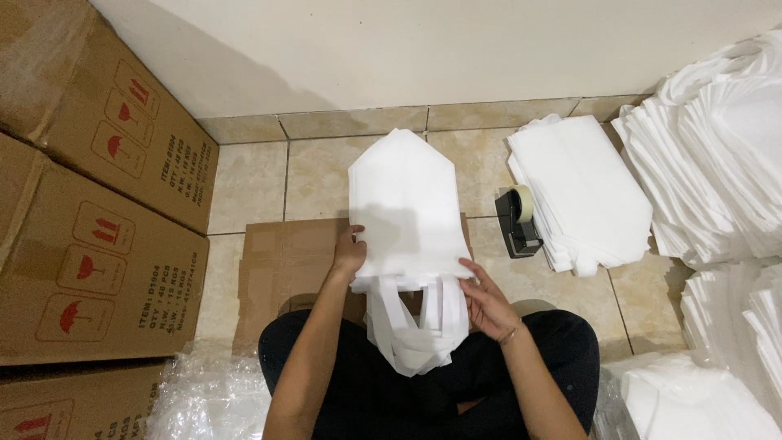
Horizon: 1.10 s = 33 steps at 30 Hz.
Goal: The person sits on the floor and folds white plastic bags into a neat stack. They then pick up a sheet of bubble wrap, place the folded bags inside, and wrap them securely.
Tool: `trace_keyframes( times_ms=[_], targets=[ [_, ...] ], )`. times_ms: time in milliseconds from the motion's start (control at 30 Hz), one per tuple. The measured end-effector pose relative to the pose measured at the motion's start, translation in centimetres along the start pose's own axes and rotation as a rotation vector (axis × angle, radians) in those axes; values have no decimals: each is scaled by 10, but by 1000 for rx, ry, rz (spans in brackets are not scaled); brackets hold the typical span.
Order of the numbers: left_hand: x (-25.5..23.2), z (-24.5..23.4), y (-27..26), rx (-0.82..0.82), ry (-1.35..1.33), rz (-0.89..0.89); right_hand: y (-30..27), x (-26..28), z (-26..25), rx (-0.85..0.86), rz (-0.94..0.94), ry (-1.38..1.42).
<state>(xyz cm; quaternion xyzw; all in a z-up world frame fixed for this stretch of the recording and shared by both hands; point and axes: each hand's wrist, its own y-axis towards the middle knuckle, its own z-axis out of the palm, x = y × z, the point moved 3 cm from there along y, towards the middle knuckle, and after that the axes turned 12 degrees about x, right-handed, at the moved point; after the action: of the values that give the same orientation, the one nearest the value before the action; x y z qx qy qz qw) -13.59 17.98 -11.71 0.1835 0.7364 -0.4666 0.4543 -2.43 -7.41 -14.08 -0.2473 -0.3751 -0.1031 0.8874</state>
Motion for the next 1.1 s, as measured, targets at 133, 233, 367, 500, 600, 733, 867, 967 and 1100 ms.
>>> trace_keyframes(
  times_ms=[133,233,367,500,600,733,867,967,1100],
  targets=[
    [4,-5,4,-22,29,-7,-28,4,39,52,39,46],
    [13,-7,11,-51,96,-64,-41,-2,56,125,82,153],
    [17,-6,16,-71,159,-32,-37,-20,39,16,69,309],
    [26,-8,25,-31,361,-46,-44,-14,43,-55,23,56],
    [17,-5,18,-7,508,-54,-43,-23,14,-52,117,-475],
    [-14,4,13,-131,806,85,-41,30,11,-36,-47,-1096],
    [-81,35,-2,108,1004,9,-4,96,40,-129,-4,-1097],
    [-98,44,17,147,1089,92,51,116,55,-85,-127,-1173],
    [-102,46,46,55,1261,180,139,126,65,-75,-187,-1375]
  ],
)
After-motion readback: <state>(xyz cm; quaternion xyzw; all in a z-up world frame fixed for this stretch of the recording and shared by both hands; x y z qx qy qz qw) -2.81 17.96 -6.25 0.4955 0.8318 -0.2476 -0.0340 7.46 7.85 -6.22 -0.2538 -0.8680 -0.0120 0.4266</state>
